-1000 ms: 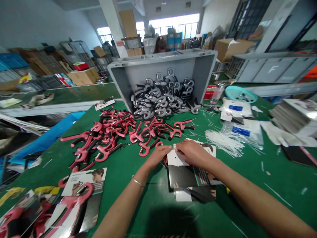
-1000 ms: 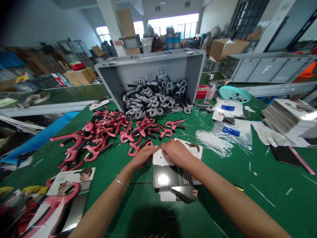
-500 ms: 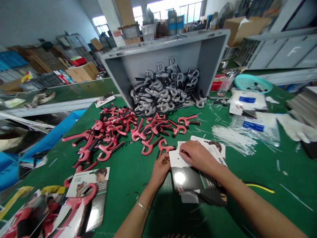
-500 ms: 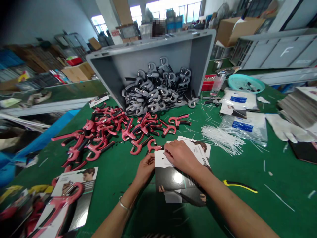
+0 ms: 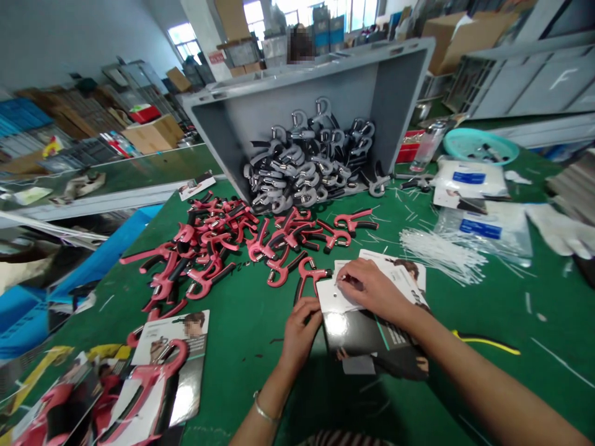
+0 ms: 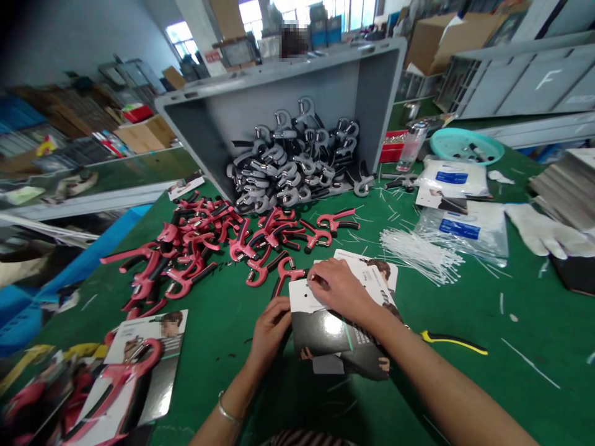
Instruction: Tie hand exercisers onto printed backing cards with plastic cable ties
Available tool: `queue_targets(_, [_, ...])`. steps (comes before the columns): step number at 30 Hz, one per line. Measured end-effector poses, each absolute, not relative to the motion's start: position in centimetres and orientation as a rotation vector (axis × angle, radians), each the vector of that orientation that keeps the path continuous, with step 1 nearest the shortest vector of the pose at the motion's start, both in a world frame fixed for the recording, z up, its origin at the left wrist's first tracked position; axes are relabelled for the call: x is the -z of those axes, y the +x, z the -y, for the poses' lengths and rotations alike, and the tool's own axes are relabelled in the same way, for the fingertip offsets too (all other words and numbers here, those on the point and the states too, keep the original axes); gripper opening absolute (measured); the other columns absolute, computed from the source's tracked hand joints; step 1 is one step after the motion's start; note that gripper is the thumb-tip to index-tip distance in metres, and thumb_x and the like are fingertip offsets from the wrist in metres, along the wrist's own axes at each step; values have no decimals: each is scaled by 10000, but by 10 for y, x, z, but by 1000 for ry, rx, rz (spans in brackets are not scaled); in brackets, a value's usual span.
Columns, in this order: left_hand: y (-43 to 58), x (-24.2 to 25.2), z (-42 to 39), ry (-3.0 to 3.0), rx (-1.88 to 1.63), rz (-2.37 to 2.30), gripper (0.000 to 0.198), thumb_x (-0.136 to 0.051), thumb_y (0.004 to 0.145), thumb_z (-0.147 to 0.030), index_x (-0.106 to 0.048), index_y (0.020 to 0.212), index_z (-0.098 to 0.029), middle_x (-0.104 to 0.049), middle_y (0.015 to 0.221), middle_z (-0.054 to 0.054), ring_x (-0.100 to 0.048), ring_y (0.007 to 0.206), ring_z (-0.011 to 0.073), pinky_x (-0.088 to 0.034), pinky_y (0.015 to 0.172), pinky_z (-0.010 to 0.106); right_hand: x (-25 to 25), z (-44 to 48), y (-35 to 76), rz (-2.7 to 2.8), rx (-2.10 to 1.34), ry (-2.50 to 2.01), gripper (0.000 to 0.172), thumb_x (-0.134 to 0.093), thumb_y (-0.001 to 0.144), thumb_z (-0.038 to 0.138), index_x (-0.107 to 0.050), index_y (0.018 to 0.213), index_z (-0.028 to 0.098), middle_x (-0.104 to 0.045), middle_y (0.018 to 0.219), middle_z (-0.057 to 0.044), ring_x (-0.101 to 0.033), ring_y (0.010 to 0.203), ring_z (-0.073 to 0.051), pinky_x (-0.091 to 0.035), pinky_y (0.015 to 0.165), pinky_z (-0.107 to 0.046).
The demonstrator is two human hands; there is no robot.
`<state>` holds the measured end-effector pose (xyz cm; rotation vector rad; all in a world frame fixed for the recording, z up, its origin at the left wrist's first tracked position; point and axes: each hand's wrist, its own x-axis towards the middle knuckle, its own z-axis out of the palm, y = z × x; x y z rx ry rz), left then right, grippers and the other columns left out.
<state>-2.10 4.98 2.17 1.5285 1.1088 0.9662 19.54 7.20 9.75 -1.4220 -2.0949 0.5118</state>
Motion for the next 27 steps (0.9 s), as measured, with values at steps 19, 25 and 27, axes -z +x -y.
queue_targets(19, [11,-24,-64,1062,-993,-993,272,-749,727,-281,-733,971,-162,-754,944,28,-670,881,210,-500,845,308,-99,-65,194,2253,-532,-1277,68,-585,878,200,-594,945,192,-621,940,-58,-511,936,-229,-366,861,-348])
queue_targets(25, [3,-27,-65,800,-1003,-829,515,-777,724,-271,-585,1196,-192,-736,1056,77,-689,907,198,-509,797,283,-93,-65,195,2336,-498,-1210,95,-536,956,229,-621,931,193,-605,931,-54,-492,924,-216,-354,883,-364])
queue_targets(27, [-1,-31,-71,855,-1028,-893,391,-694,823,-345,-604,1163,-172,-726,1080,94,-678,896,186,-504,751,260,-89,-66,196,2316,-519,-1185,133,-520,976,242,-639,934,199,-596,940,-54,-482,937,-214,-360,890,-367])
